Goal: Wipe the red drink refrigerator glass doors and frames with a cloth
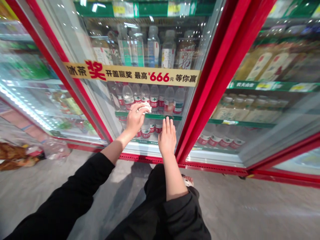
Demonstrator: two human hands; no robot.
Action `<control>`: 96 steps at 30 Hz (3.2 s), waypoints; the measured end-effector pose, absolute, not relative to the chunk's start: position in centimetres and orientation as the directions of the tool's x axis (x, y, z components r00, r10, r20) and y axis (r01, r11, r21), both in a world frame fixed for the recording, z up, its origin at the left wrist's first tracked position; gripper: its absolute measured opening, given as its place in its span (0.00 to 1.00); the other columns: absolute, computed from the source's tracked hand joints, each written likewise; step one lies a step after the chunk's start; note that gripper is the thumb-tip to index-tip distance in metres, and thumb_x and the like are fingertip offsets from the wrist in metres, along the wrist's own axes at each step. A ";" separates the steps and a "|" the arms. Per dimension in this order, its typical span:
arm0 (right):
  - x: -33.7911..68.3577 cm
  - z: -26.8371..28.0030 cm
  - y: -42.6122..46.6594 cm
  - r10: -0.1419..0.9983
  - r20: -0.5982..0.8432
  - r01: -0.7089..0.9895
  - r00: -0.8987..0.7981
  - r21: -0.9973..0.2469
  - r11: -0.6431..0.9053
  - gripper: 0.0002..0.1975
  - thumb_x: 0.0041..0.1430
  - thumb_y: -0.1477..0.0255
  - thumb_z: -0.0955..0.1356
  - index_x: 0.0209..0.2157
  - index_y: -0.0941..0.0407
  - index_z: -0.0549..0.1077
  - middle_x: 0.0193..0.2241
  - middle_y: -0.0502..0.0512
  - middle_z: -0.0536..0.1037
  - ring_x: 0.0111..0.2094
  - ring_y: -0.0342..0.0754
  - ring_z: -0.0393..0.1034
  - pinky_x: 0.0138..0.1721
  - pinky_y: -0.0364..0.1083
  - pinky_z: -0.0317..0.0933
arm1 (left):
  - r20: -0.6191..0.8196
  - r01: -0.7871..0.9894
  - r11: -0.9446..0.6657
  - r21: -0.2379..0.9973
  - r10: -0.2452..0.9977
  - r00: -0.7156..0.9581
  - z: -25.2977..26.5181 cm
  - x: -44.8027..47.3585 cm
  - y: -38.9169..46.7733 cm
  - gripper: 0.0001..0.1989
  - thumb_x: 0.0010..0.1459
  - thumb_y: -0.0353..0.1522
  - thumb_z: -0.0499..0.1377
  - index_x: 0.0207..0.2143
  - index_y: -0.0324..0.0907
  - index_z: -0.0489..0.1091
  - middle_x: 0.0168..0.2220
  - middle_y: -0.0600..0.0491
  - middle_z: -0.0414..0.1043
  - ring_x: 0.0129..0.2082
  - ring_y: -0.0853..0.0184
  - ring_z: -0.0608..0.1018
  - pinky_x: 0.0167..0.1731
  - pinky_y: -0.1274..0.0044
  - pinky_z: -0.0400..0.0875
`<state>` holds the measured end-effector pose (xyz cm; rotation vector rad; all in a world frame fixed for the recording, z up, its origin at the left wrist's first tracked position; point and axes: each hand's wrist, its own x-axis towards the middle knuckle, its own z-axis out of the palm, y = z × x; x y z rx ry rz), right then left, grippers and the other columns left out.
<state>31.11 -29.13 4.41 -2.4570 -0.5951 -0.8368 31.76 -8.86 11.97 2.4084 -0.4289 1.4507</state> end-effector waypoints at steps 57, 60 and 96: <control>31.2 1.8 -37.7 0.032 0.671 0.399 0.741 -0.402 -0.824 0.48 0.65 0.83 0.59 0.82 0.55 0.35 0.82 0.63 0.48 0.81 0.54 0.43 0.76 0.58 0.60 | 0.786 -0.684 -0.693 -0.229 -0.545 0.290 8.8 37.5 -21.4 0.12 0.76 0.27 0.56 0.51 0.42 0.79 0.49 0.48 0.84 0.54 0.61 0.83 0.53 0.69 0.80; 31.1 1.9 -37.6 0.020 0.651 0.393 0.759 -0.434 -0.811 0.50 0.64 0.83 0.60 0.81 0.55 0.34 0.82 0.64 0.45 0.81 0.54 0.43 0.73 0.58 0.63 | 0.843 -0.654 -0.754 -0.071 -0.395 0.364 10.8 38.1 -23.0 0.15 0.77 0.27 0.53 0.53 0.43 0.79 0.52 0.46 0.83 0.59 0.59 0.80 0.59 0.66 0.78; 31.7 0.4 -36.5 0.040 0.736 0.416 0.676 -0.336 -0.845 0.45 0.67 0.84 0.60 0.81 0.56 0.40 0.81 0.65 0.50 0.81 0.58 0.45 0.76 0.62 0.57 | 0.681 -0.609 -0.710 -0.353 -0.641 0.353 7.4 36.2 -19.6 0.16 0.74 0.25 0.58 0.60 0.41 0.76 0.54 0.45 0.85 0.56 0.62 0.84 0.57 0.69 0.81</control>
